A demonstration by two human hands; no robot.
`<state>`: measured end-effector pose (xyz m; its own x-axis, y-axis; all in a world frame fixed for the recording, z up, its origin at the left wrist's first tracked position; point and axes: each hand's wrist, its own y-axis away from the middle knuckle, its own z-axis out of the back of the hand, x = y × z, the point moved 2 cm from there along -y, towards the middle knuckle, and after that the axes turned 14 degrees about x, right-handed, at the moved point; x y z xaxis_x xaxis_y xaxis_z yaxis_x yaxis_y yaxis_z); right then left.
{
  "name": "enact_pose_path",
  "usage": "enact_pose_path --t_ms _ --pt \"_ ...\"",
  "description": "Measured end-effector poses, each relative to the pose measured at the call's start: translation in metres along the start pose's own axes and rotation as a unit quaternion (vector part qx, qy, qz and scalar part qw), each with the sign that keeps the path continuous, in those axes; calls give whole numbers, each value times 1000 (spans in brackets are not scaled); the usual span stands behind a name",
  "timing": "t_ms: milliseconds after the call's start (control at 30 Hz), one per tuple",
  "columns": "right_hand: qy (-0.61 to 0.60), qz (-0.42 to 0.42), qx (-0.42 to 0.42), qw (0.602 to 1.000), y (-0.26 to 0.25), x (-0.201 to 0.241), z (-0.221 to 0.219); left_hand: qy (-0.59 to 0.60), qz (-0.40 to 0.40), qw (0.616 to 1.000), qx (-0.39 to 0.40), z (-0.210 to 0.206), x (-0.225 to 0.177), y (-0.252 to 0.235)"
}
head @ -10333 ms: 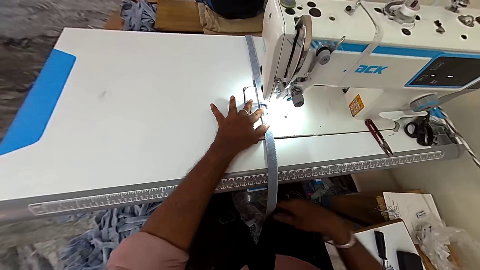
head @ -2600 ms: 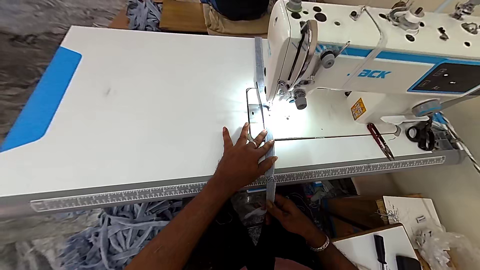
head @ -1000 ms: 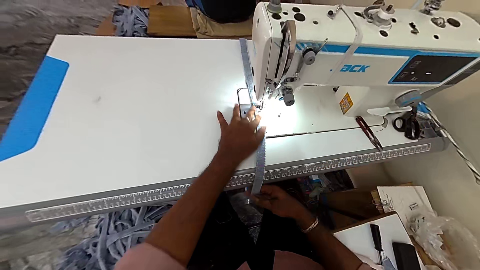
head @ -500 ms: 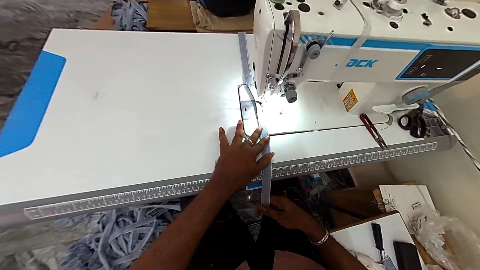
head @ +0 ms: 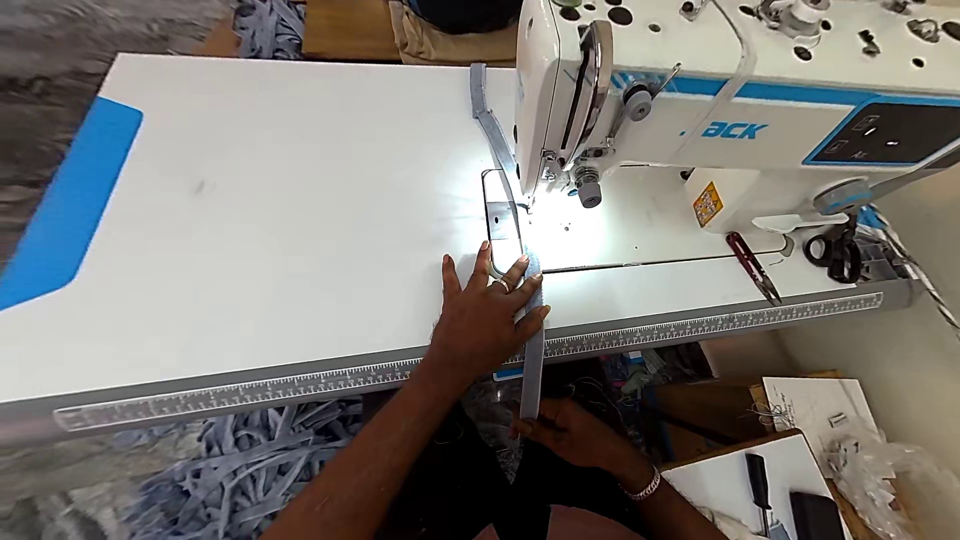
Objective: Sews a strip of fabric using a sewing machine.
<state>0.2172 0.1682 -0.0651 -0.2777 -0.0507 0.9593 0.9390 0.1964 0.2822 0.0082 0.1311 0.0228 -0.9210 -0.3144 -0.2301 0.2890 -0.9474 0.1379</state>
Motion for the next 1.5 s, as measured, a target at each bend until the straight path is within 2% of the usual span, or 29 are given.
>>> enact_pose_path --t_ms 133,367,533,833,1167,1267,1333,1400,1467,1500 --pt "-5 -20 0 1000 1 0 1 -2 -2 1000 -1 -1 0 0" --pt "-12 -3 -12 1000 1 3 1 1 -4 1000 2 0 0 0" --pt "4 45 -49 998 2 8 4 1 -4 1000 4 0 -1 1" --pt "4 41 -57 998 -1 8 11 13 -20 1000 -12 2 0 3" --pt "5 32 -47 998 -3 5 9 -11 51 998 27 16 14 -31" --pt "37 2 -30 999 -1 7 11 -13 77 996 38 21 22 -49" --pt "129 -61 7 990 10 19 23 -11 90 995 35 25 27 -60" --pt "222 -139 20 965 33 52 46 -5 97 994 44 30 30 -67" --pt "262 -170 -69 947 68 91 81 -4 100 994 52 34 31 -70" --pt "278 -164 -145 935 86 111 101 -3 100 993 57 35 31 -70"
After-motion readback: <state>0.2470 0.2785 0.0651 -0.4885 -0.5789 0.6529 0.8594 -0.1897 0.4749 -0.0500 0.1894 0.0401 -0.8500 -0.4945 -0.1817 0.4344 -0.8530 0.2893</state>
